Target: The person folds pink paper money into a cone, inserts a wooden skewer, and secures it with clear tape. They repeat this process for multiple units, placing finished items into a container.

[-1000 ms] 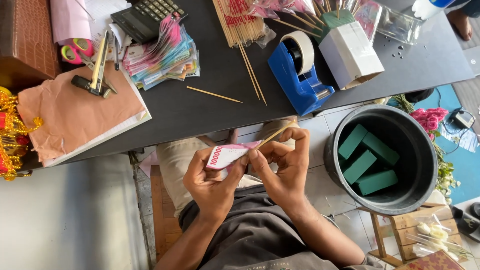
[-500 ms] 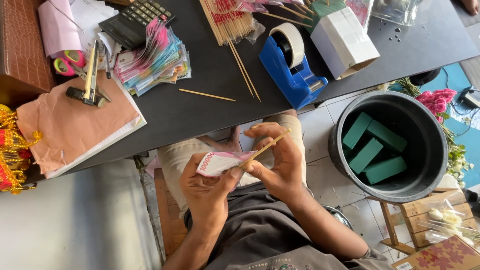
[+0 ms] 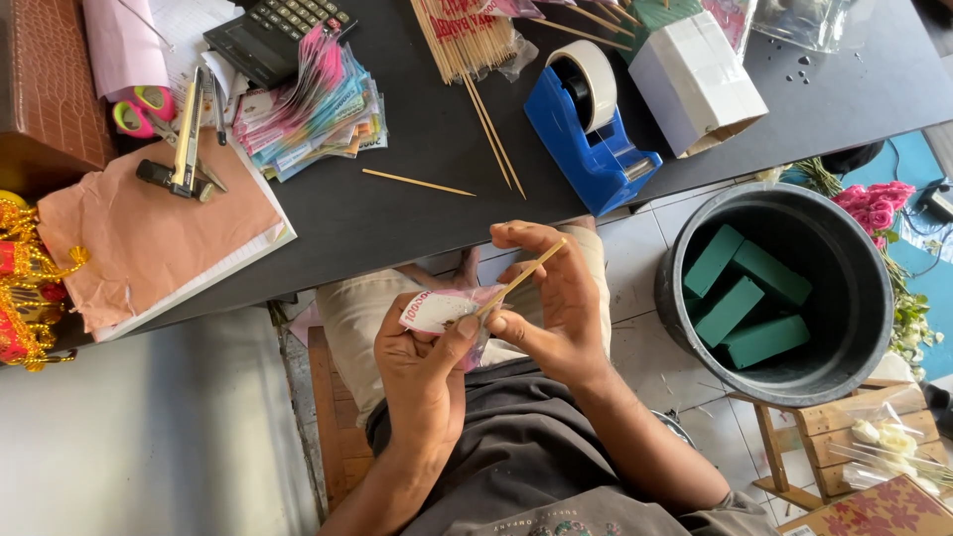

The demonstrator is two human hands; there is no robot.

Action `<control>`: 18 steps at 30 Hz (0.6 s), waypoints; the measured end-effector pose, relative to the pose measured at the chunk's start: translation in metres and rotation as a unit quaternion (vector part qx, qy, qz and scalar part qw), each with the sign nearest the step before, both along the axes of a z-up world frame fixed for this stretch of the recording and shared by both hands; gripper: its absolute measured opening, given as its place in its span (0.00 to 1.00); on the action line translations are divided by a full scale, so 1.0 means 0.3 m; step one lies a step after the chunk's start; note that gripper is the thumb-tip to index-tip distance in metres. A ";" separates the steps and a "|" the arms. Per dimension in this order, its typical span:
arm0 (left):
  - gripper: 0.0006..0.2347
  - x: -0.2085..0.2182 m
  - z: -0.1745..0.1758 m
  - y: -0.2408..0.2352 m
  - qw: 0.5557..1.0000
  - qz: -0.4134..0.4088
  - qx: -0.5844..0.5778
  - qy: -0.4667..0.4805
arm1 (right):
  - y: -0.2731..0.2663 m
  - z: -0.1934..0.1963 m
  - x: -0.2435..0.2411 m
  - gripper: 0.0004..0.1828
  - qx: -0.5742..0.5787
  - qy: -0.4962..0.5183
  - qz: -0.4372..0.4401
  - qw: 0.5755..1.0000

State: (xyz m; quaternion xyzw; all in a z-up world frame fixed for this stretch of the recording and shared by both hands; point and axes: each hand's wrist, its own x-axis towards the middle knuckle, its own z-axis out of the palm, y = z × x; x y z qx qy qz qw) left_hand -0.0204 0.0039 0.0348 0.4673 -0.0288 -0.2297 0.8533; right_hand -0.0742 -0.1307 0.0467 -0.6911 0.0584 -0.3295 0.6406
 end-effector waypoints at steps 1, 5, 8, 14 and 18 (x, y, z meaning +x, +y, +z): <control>0.08 0.001 0.002 0.001 1.000 -0.007 -0.015 0.007 | 0.001 0.002 -0.001 0.37 -0.006 0.002 0.004 1.000; 0.10 0.004 -0.021 0.001 0.989 -0.071 -0.103 0.085 | -0.014 -0.054 0.004 0.43 0.159 -0.007 0.130 0.979; 0.12 0.007 -0.041 0.003 0.972 -0.119 -0.140 0.147 | -0.034 -0.056 0.029 0.46 0.230 -0.010 0.232 0.945; 0.10 0.004 -0.029 -0.006 0.991 -0.044 -0.073 0.104 | -0.021 -0.087 0.006 0.43 0.192 -0.037 0.119 0.974; 0.09 -0.022 0.009 -0.017 0.999 0.004 -0.034 -0.025 | 0.023 -0.002 0.004 0.35 0.041 -0.014 0.006 0.999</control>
